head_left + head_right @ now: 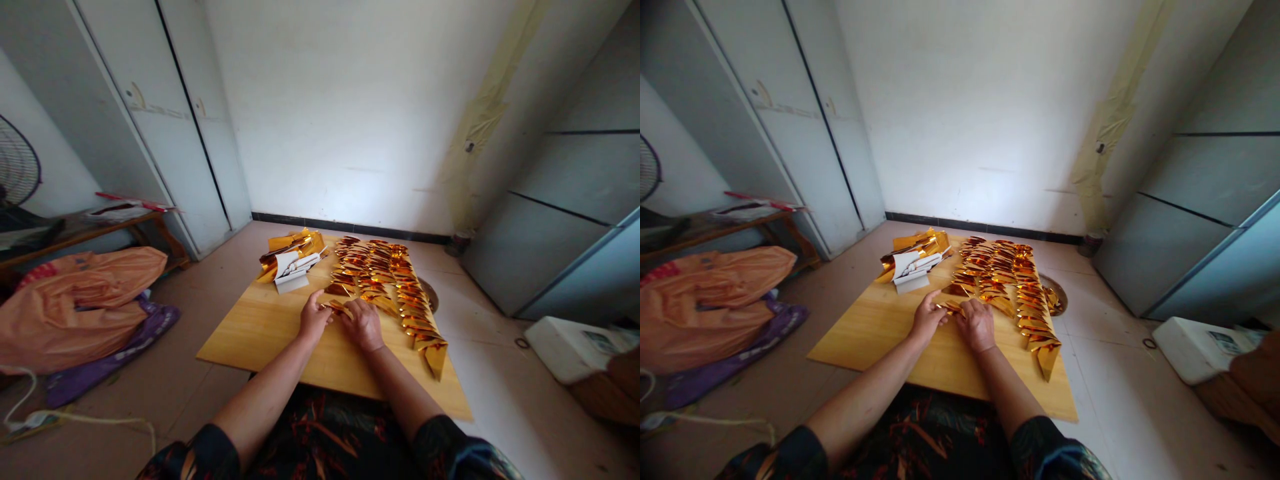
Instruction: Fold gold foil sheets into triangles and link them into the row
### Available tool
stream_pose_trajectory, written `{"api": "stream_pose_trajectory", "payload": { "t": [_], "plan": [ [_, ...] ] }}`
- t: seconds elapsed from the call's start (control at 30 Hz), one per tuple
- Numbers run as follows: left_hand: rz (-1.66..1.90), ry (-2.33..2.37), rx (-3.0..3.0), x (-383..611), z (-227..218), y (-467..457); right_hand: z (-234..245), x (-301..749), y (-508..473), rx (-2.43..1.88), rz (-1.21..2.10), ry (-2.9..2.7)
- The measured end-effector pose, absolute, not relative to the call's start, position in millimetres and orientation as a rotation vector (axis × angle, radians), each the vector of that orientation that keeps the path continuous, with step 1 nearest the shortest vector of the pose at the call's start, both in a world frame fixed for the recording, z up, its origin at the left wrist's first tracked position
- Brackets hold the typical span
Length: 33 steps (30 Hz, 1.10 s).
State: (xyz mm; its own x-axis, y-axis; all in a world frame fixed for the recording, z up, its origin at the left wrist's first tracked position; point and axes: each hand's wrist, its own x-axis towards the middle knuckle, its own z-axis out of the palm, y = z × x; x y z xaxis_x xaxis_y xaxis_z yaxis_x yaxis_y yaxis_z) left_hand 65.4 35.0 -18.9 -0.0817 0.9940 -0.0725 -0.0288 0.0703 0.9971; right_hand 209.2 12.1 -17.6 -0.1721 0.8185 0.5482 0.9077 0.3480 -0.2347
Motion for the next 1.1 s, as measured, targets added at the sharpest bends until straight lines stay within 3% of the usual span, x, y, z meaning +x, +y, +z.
{"api": "stream_pose_trajectory", "payload": {
  "t": [0.37,0.87,1.1],
  "plan": [
    [1.244,1.253,1.094,67,-19,35,-12,212,12,-1.467,-0.242,-2.015],
    [1.185,1.225,1.242,83,-16,36,11,234,19,-1.333,-0.649,-2.063],
    [1.174,1.25,1.317,78,-22,39,22,263,59,-1.49,-0.723,-1.993]
  ]
}}
